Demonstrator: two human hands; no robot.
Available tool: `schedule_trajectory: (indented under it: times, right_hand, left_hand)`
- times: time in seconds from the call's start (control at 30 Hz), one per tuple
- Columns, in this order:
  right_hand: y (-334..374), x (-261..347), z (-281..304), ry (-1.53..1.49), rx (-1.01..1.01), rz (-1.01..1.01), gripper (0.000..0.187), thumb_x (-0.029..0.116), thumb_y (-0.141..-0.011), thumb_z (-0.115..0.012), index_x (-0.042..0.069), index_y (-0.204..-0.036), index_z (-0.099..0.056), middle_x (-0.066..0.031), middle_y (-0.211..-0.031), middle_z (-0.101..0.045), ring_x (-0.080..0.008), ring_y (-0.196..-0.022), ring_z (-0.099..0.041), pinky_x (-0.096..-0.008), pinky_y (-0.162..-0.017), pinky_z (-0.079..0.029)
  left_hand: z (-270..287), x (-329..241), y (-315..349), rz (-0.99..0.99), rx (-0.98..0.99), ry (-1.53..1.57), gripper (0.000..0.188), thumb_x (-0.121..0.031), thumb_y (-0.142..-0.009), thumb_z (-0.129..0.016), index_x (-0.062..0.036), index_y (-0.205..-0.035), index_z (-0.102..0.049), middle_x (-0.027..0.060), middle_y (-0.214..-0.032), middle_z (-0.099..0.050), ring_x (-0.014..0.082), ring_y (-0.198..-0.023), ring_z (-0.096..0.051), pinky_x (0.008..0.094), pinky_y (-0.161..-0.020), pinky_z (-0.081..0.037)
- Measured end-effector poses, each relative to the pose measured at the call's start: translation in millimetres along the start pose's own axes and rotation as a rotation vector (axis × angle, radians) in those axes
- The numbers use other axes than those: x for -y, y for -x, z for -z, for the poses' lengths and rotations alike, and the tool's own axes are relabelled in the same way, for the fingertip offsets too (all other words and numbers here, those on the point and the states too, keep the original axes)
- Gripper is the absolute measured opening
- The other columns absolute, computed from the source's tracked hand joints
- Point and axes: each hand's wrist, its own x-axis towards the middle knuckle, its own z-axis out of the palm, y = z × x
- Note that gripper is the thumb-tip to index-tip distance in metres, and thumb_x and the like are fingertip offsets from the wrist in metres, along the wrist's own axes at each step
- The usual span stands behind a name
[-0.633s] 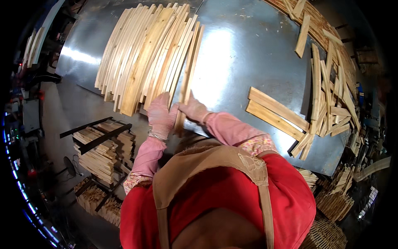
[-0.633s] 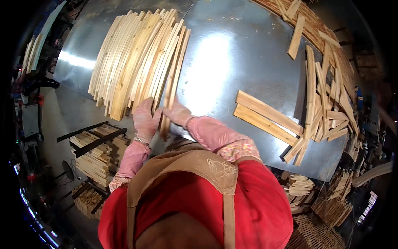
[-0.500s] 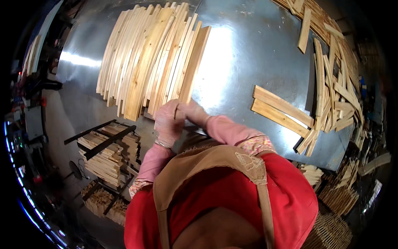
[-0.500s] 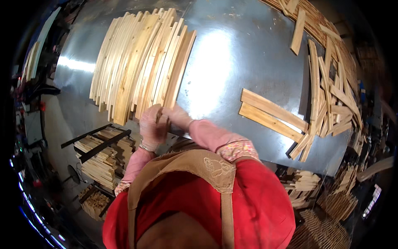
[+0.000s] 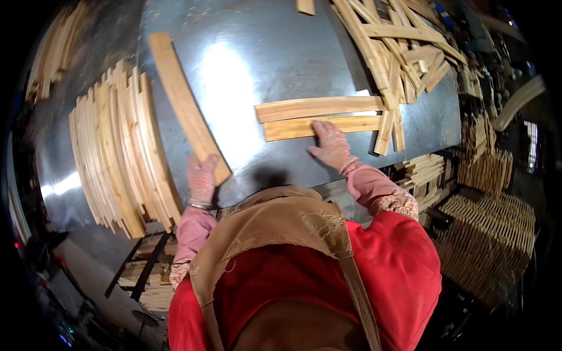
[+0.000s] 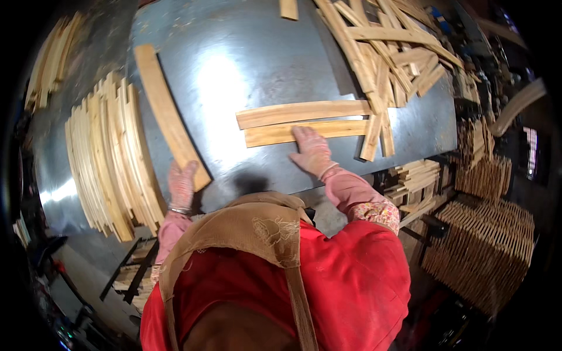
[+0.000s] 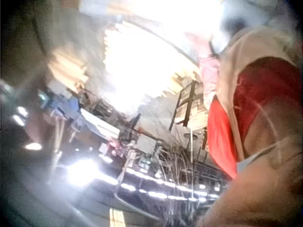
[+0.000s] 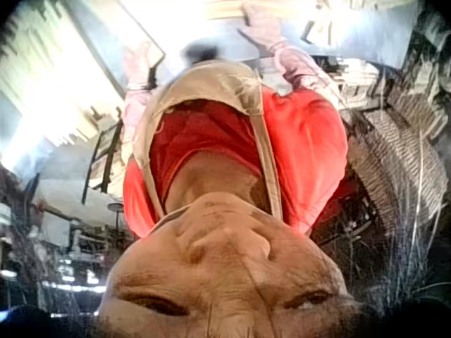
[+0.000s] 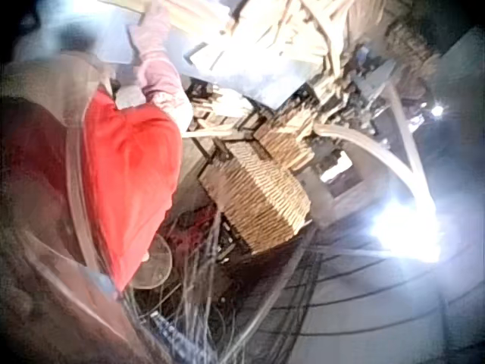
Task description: The person arranges and stacks thin wooden planks on a metal table, picking them up from a pile and aligning them into neat rows. Another person in a blue apron is visible nearby, also handling the wood.
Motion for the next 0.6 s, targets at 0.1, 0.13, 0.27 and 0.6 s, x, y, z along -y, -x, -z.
schedule_trajectory:
  times: [0.1,0.13,0.27,0.6]
  right_hand:
    - [10,-98,4,0.232,0.004,-0.145,0.092,0.048,-0.087,-0.079,0.011,-0.162,-0.042,-0.0156,-0.166,-0.044,-0.0376,-0.156,-0.038,-0.0523,-0.125,-0.033]
    - [9,-125,4,0.219,-0.014,-0.159,0.091,0.048,-0.087,-0.079,0.012,-0.162,-0.042,-0.0152,-0.167,-0.043,-0.0375,-0.156,-0.038,-0.0522,-0.125,-0.033]
    - [-10,-151,25,0.210,0.013,-0.039,0.091,0.051,-0.085,-0.082,0.013,-0.159,-0.046,-0.0156,-0.162,-0.048,-0.0363,-0.151,-0.043,-0.0511,-0.122,-0.036]
    - [-68,-95,42,-0.206,-0.027,0.111,0.074,0.050,-0.088,-0.080,0.009,-0.147,-0.061,-0.0212,-0.134,-0.065,-0.0408,-0.124,-0.061,-0.0480,-0.109,-0.049]
  left_hand:
    - [3,-64,-66,-0.104,-0.037,-0.142,0.033,-0.024,-0.097,-0.077,0.0010,-0.117,-0.072,0.0097,-0.103,-0.076,0.0178,-0.093,-0.069,0.0342,-0.085,-0.056]
    - [6,-85,-101,-0.176,-0.019,-0.114,0.035,-0.026,-0.097,-0.076,0.0016,-0.118,-0.072,0.0098,-0.102,-0.076,0.0189,-0.089,-0.070,0.0351,-0.082,-0.056]
    - [101,-151,-277,-0.349,-0.295,-0.299,0.057,-0.045,-0.093,-0.074,0.0071,-0.115,-0.070,0.0155,-0.096,-0.071,0.0239,-0.083,-0.067,0.0413,-0.077,-0.054]
    - [-121,-100,-96,-0.451,-0.161,-0.564,0.040,-0.034,-0.114,-0.045,0.0009,-0.121,-0.064,0.0219,-0.123,-0.066,0.0351,-0.112,-0.062,0.0480,-0.102,-0.046]
